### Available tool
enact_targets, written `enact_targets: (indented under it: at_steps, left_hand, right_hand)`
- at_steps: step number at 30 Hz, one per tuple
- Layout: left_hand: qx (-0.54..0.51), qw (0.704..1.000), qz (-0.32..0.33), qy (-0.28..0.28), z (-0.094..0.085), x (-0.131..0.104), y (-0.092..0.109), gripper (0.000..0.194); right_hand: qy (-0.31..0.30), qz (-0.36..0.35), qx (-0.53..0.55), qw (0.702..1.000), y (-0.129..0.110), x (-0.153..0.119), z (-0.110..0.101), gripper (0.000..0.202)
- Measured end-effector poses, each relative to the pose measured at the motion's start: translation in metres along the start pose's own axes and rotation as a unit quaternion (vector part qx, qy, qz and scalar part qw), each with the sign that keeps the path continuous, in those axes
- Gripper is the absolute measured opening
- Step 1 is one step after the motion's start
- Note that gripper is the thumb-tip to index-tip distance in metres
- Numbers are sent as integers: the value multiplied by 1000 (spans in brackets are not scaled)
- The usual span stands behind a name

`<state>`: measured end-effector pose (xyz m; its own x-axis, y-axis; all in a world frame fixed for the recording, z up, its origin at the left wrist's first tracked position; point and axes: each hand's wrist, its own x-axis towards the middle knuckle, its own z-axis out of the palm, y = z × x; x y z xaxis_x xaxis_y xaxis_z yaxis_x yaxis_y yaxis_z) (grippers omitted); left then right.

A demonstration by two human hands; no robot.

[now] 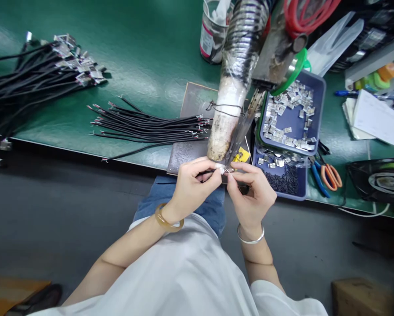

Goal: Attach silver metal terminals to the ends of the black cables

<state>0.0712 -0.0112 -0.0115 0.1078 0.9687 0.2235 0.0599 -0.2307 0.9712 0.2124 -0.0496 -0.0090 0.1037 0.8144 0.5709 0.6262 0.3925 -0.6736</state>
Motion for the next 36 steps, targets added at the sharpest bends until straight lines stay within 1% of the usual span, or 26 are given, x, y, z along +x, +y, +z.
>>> enact_targets:
  at_steps: [3, 6, 11, 16, 20, 22, 27, 33, 36]
  left_hand:
    - [5, 1000, 18, 6, -1, 1, 1, 15]
    - [0, 1000, 18, 6, -2, 2, 2, 13]
    - [11, 1000, -4, -10, -3, 2, 2, 15]
    - [5, 1000, -22, -13, -2, -1, 4, 13]
    - [-32, 997, -64, -13, -2, -4, 4, 10]
    - [-42, 996, -74, -11, -1, -5, 3, 10]
    - [-18, 1000, -24, -5, -2, -2, 3, 15]
    - [2, 1000, 14, 0, -4, 3, 4, 16]
    - [11, 1000, 21, -2, -4, 3, 3, 14]
  right_hand:
    - [5, -12, -7, 1000, -2, 2, 0, 19]
    - [1, -18, -4, 1000, -3, 1, -1, 20]
    - [-19, -19, 0, 1000, 0, -3, -3, 19]
    - [-15, -24, -10, 1000, 0, -3, -4, 18]
    - [-12, -28, -23, 999, -2, -4, -3, 17]
    - [-7, -21, -24, 999, -2, -4, -2, 16]
    - [0, 13, -4, 1000, -1, -3, 2, 16]
    - [9, -1, -5, 1000, -4, 1, 3, 17]
    - [10, -2, -6, 1000, -5, 1, 2, 17]
